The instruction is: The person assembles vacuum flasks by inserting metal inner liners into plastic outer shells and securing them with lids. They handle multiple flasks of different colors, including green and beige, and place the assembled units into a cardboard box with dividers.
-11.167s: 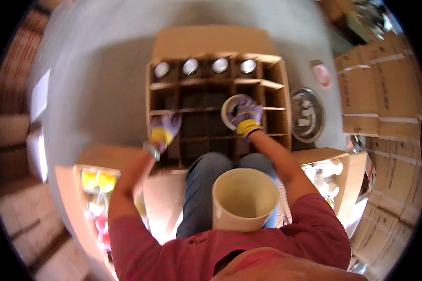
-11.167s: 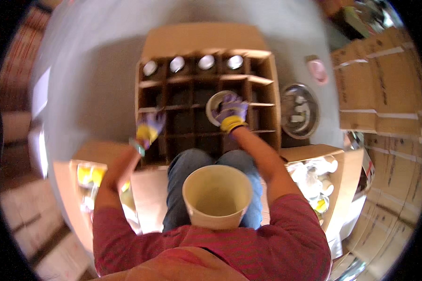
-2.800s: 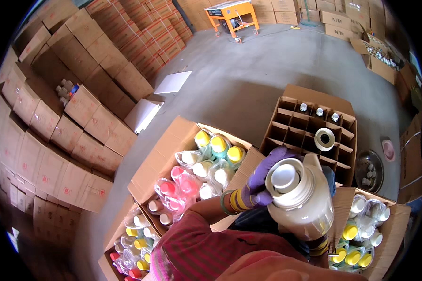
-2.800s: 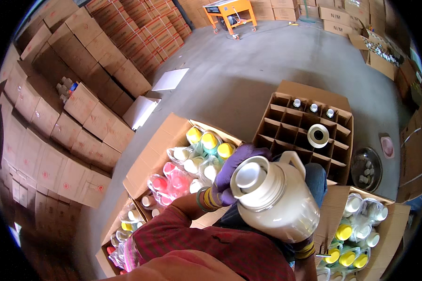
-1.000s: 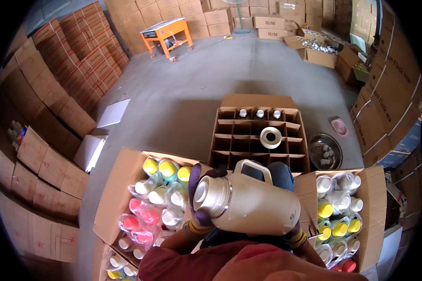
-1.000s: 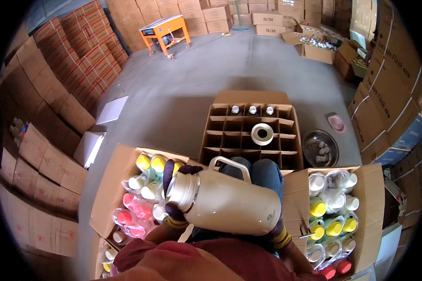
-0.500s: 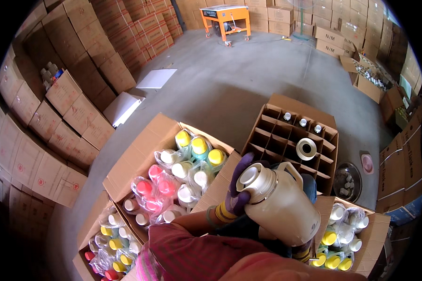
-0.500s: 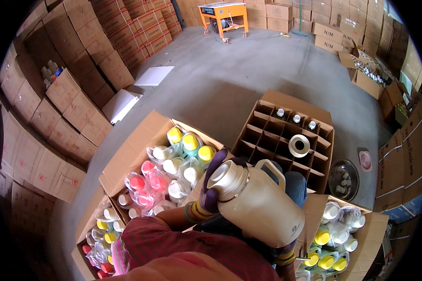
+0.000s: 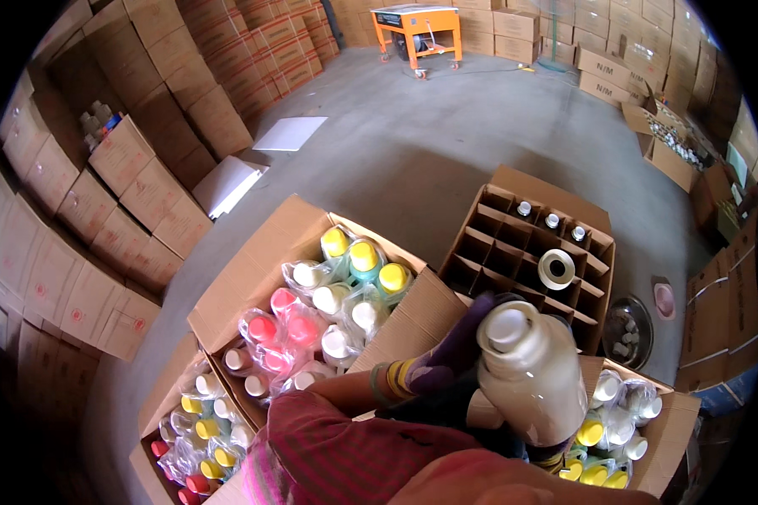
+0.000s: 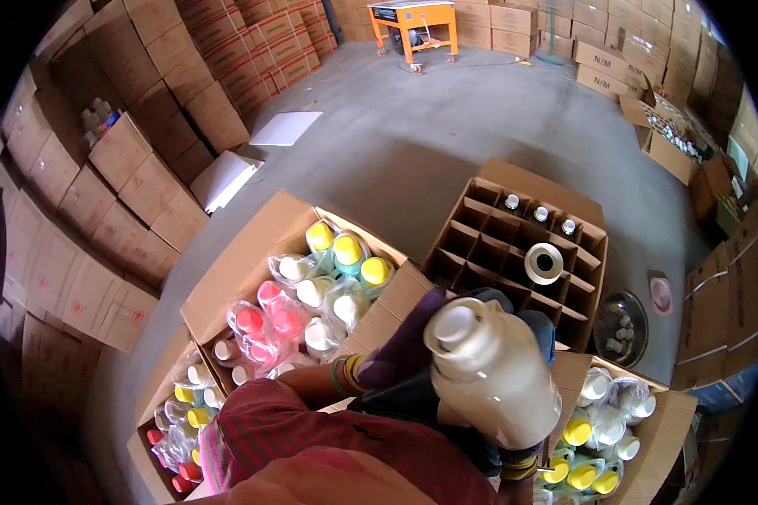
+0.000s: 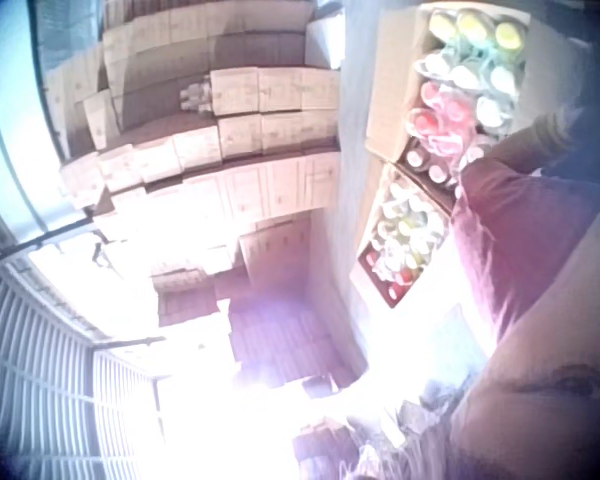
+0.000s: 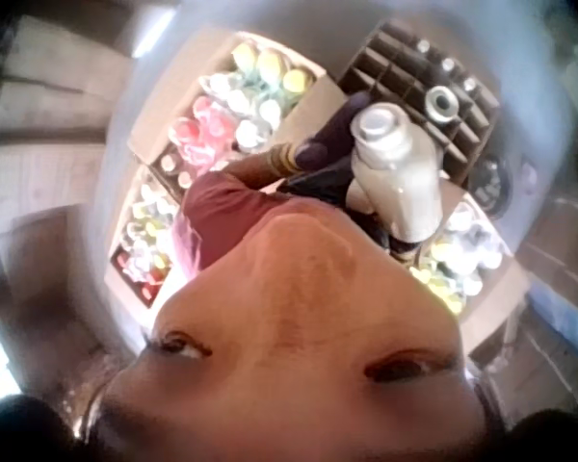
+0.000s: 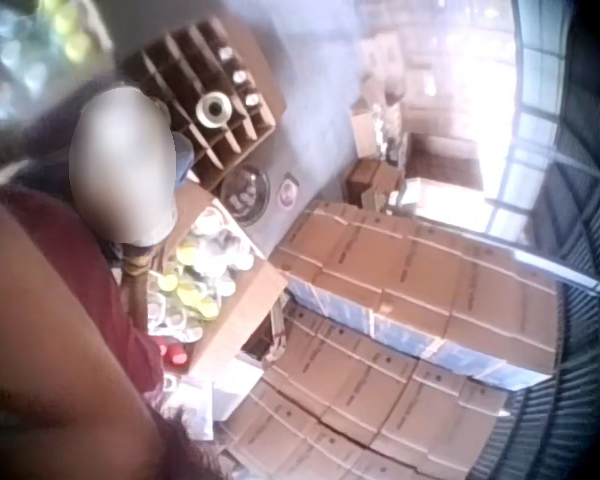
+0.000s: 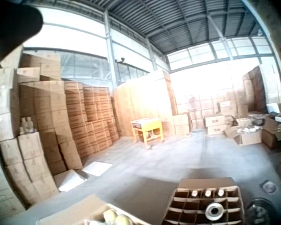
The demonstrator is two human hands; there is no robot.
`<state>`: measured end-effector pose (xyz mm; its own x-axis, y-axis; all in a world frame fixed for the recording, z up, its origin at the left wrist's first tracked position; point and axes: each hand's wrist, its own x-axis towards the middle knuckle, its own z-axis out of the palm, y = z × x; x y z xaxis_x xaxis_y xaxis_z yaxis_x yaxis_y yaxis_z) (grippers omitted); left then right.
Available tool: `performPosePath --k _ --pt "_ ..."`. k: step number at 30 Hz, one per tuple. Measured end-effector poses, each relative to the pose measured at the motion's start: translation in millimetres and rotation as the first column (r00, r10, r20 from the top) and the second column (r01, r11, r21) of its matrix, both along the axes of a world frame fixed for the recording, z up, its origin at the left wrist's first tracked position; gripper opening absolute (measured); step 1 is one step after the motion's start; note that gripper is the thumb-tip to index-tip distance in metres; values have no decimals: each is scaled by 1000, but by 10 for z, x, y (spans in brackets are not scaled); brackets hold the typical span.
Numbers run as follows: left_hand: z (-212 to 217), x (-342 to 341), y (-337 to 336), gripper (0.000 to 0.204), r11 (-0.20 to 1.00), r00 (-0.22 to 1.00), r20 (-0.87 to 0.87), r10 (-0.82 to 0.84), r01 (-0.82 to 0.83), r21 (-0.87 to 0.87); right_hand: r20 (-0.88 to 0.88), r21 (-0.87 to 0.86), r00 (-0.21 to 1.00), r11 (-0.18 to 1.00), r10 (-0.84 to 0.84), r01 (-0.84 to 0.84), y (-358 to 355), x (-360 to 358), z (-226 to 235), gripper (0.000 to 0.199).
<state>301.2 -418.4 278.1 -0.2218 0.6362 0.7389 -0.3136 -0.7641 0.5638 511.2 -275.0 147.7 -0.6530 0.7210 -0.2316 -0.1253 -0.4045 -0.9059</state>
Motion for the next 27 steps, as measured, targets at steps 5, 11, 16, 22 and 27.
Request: performPosePath --k 5,11,16,22,27 --pt "-73 -125 -70 101 998 925 -379 23 -43 -43 -1 -9 1000 1000 -6 6 3 10 -51 68" --pt "3 -18 -111 99 984 991 -133 -11 -13 -179 6 -4 1000 1000 -12 12 -44 107 -54 69" --pt "20 -119 -24 98 866 965 119 233 -150 -477 -4 41 998 997 -59 59 -70 199 32 70" --pt "295 -90 254 93 808 855 236 461 -295 -510 -53 190 997 980 -55 65 -15 118 342 71" --pt "656 28 245 133 905 913 -251 320 -374 -206 -79 460 996 888 40 1 56 52 604 72"
